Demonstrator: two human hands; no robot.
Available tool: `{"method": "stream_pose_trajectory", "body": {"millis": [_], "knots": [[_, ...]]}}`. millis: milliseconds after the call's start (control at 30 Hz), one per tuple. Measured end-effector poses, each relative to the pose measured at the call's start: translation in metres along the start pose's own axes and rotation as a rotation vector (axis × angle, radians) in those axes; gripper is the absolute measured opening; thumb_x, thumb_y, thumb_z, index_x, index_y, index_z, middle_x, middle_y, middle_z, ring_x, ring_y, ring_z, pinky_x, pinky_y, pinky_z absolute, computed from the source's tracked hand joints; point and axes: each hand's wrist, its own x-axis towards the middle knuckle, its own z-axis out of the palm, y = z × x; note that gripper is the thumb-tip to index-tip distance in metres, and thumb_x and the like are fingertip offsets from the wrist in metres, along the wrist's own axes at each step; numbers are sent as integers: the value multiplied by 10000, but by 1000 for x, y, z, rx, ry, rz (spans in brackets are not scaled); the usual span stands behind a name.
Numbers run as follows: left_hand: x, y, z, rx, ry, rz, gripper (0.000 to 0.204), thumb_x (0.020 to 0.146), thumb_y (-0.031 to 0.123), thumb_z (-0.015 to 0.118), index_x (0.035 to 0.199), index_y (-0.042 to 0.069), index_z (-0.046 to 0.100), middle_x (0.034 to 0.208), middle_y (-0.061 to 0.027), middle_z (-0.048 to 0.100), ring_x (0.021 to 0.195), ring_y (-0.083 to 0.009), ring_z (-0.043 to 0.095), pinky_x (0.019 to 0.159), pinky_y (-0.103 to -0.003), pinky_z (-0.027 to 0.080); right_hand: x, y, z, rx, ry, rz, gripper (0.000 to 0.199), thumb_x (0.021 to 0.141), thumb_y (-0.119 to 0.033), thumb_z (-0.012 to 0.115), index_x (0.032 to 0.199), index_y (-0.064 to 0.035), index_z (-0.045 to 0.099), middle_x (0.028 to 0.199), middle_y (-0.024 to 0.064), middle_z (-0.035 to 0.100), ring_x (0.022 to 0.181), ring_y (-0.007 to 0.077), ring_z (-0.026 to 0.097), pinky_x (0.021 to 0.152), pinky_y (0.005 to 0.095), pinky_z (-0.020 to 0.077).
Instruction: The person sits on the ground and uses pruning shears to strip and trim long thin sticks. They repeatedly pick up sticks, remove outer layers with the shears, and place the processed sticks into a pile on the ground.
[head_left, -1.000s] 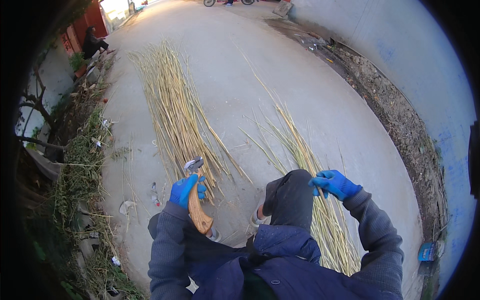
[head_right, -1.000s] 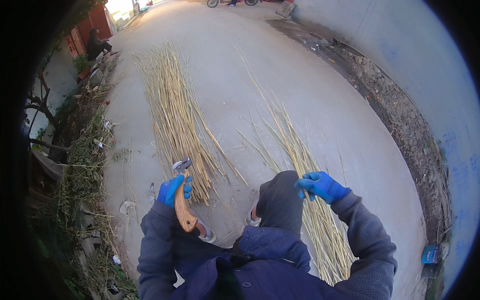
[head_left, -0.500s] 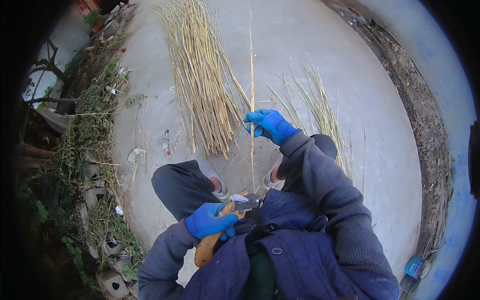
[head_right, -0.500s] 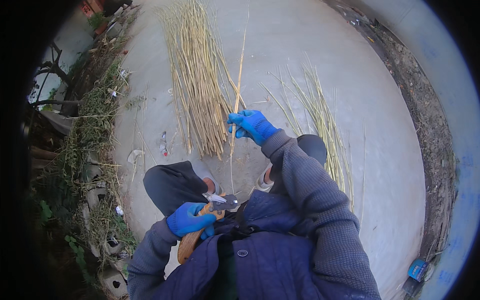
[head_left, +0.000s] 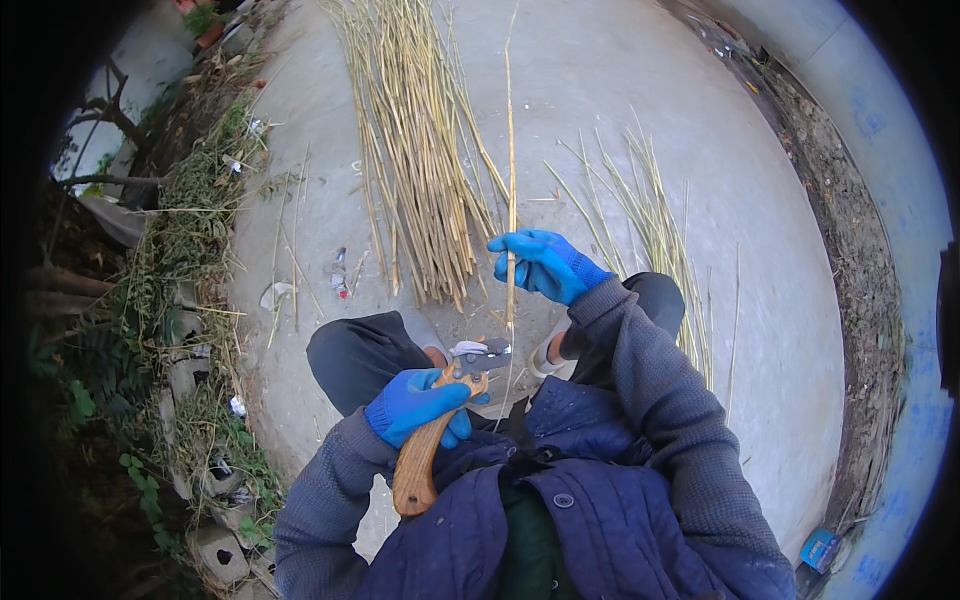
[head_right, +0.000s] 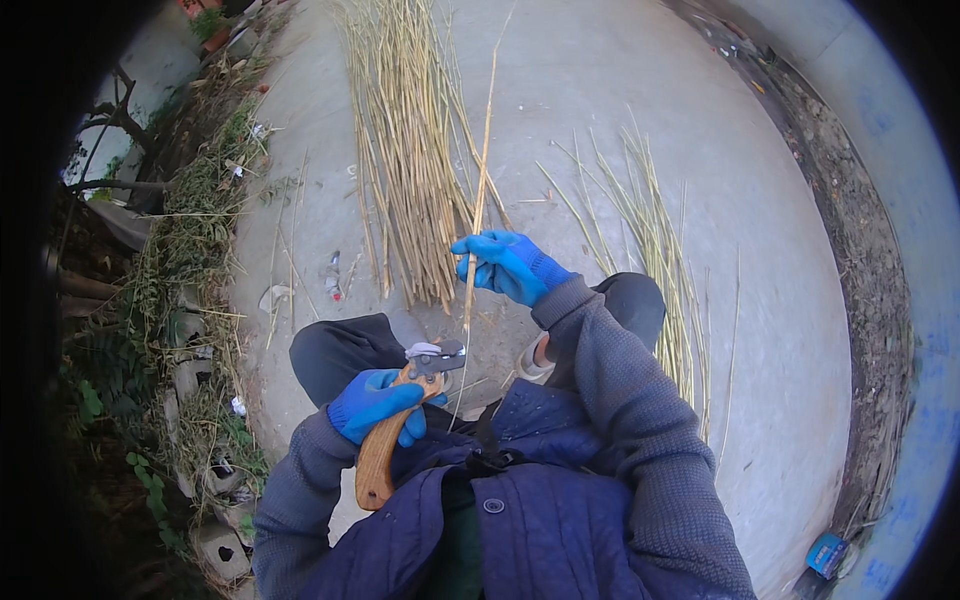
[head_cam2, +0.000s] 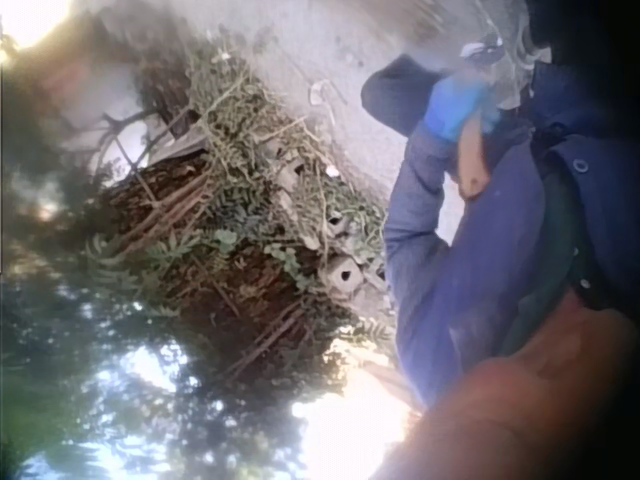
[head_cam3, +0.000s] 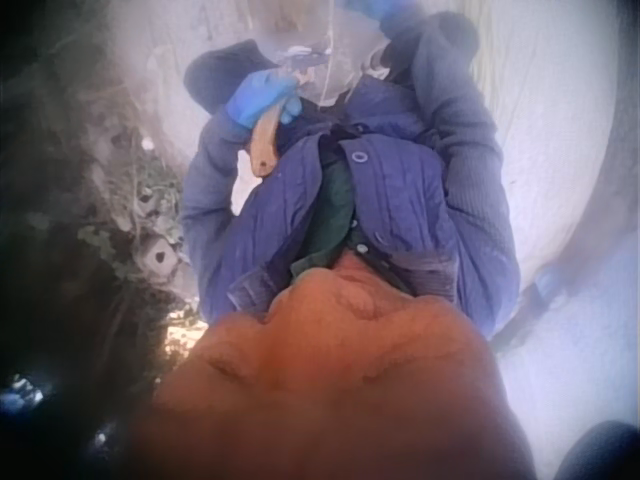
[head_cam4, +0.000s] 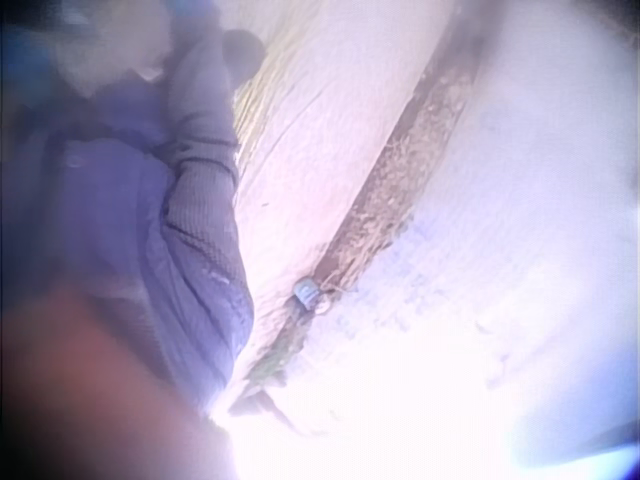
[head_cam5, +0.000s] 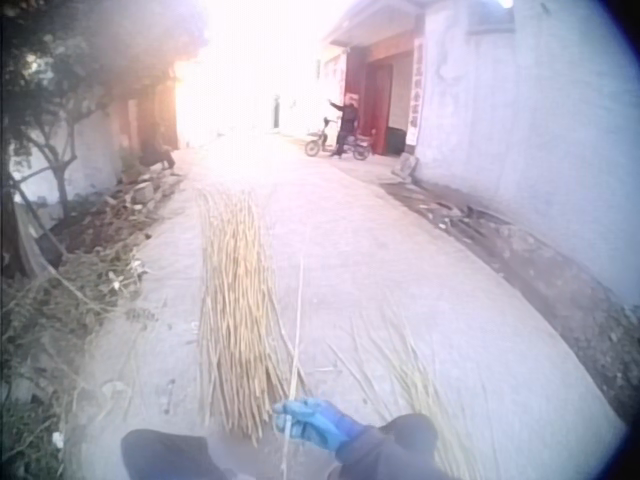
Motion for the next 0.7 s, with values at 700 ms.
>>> {"method": "stream_pose_trajectory", "body": {"millis": [700], "knots": [[2, -22, 13, -37, 33, 32, 386, 945, 311, 616, 1087, -47, 593, 815, -141, 688, 647, -179, 664, 601, -285, 559, 0, 28, 10, 13, -219, -70, 419, 999, -299, 490, 1323, -36, 530, 1026, 70, 664, 1092, 209, 622, 978, 364, 466]]}}
